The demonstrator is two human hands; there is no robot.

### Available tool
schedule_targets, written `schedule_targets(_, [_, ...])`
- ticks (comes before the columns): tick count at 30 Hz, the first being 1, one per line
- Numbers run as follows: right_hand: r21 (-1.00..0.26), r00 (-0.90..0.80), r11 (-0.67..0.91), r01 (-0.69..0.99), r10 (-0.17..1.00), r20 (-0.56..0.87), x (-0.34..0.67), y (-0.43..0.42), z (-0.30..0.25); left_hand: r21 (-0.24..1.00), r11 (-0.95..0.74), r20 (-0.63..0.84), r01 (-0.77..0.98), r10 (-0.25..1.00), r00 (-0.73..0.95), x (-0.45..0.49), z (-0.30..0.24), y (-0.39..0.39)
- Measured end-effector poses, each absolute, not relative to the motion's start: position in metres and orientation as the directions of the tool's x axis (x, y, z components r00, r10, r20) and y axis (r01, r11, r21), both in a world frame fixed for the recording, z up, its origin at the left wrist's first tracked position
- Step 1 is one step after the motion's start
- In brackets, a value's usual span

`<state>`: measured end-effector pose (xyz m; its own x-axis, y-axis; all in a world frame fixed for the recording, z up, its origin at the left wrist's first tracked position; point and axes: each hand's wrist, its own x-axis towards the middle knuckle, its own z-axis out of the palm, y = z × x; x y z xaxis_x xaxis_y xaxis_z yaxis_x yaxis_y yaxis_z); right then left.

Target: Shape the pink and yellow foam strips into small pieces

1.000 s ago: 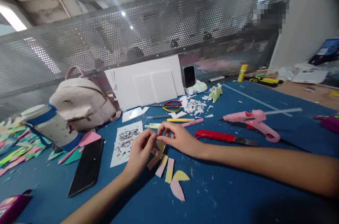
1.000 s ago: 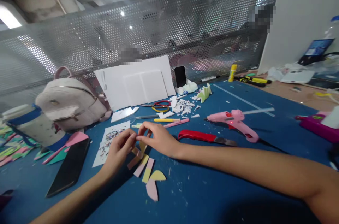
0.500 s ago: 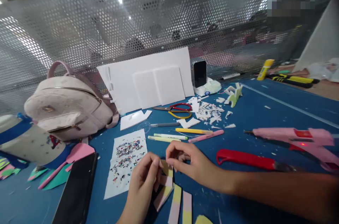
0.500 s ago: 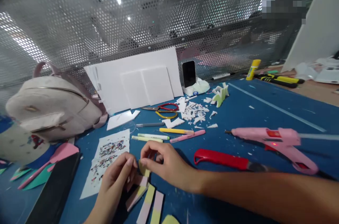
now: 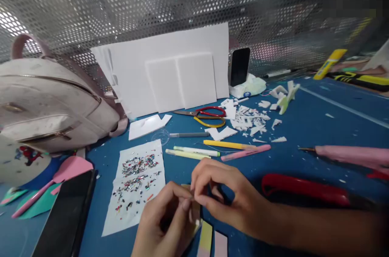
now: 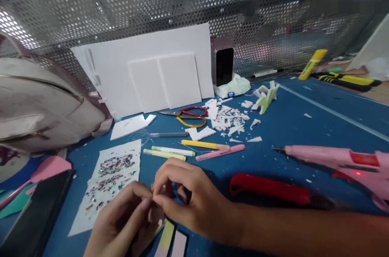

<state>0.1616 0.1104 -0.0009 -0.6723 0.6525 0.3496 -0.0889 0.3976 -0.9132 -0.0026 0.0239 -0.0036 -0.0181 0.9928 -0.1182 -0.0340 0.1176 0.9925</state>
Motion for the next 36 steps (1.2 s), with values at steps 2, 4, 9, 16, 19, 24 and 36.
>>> schedule_targets(2, [-0.907, -0.671, 0.405, -0.112, 0.643, 0.370, 0.162, 0.110, -0.001, 0.995, 0.098, -0.098, -0.014, 0.995, -0.011, -0.002, -0.004, 0.025])
schedule_targets(4, [-0.910, -0.661, 0.398, -0.119, 0.652, 0.371, 0.161, 0.110, -0.002, 0.998, 0.051, -0.050, 0.032, 0.999, -0.012, -0.002, -0.004, 0.026])
schedule_targets(9, [-0.921, -0.641, 0.374, -0.106, 0.682, 0.351, 0.159, 0.109, -0.007, 0.997, 0.039, -0.039, 0.069, 0.999, -0.006, -0.002, -0.006, 0.026])
schedule_targets(16, [-0.931, -0.665, 0.355, -0.087, 0.675, 0.319, 0.158, 0.108, -0.009, 0.988, 0.146, -0.145, 0.045, 0.989, -0.031, -0.001, -0.005, 0.025])
schedule_targets(19, [-0.935, -0.659, 0.345, -0.087, 0.683, 0.313, 0.158, 0.108, -0.009, 0.986, 0.146, -0.142, 0.078, 0.988, -0.056, 0.000, -0.003, 0.026])
schedule_targets(24, [-0.947, -0.653, 0.317, -0.058, 0.705, 0.276, 0.158, 0.107, -0.010, 0.990, 0.116, -0.109, 0.083, 0.991, -0.081, 0.001, -0.003, 0.025])
schedule_targets(36, [-0.952, -0.626, 0.290, -0.093, 0.727, 0.283, 0.159, 0.104, -0.013, 0.983, 0.037, -0.029, 0.178, 0.998, -0.050, -0.001, 0.000, 0.023])
